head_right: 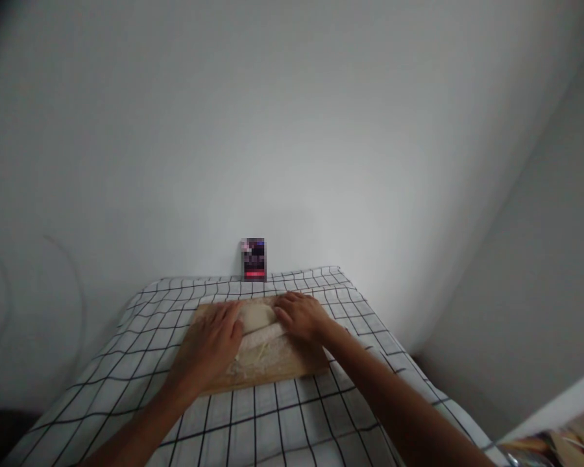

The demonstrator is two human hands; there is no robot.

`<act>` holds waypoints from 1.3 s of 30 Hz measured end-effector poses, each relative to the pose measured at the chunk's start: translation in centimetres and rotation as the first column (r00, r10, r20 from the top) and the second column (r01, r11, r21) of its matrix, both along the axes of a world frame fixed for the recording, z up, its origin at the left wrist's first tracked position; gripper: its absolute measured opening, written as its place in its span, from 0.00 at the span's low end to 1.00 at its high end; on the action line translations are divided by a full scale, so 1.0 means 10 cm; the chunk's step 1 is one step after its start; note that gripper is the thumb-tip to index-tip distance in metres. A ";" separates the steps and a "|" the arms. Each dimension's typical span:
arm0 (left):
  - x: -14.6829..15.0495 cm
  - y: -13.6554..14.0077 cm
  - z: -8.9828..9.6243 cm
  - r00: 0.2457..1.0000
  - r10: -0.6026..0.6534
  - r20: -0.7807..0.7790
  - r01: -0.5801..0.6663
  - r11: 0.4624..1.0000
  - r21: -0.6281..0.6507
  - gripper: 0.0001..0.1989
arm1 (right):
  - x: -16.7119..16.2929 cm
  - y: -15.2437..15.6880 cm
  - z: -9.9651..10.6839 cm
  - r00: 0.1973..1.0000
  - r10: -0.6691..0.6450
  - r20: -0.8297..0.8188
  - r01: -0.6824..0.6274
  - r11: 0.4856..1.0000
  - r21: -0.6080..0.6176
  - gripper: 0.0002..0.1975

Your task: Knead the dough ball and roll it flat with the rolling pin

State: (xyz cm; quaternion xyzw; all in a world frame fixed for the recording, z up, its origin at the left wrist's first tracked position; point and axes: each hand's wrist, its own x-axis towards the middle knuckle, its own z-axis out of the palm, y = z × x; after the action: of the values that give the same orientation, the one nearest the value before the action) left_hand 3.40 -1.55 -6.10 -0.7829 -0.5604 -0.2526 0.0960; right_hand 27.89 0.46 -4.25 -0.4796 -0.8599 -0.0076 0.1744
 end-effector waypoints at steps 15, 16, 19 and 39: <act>0.04 0.04 0.02 0.993 0.082 -0.081 -0.087 0.995 -0.050 0.26 | -0.07 0.02 0.06 0.997 -0.081 0.001 0.081 0.997 0.006 0.24; 0.05 0.03 0.01 0.994 0.077 -0.076 -0.080 0.996 -0.046 0.26 | -0.06 0.01 0.04 0.996 -0.086 -0.006 0.086 0.996 0.014 0.25; 0.08 -0.02 -0.02 0.996 0.047 -0.073 -0.046 0.999 0.017 0.25 | -0.03 -0.10 -0.05 0.995 -0.100 -0.011 0.100 0.994 0.040 0.26; -0.06 -0.64 -0.28 0.959 -0.273 -0.071 0.281 0.947 0.156 0.27 | 0.02 -0.99 -0.33 0.976 -0.191 -0.109 0.208 0.962 0.176 0.18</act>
State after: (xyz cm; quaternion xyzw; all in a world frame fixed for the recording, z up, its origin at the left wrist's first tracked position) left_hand 2.84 -7.93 -8.89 -0.8491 -0.4195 -0.2900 0.1375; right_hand 28.14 -9.45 -7.50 -0.5453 -0.7938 -0.0840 0.2558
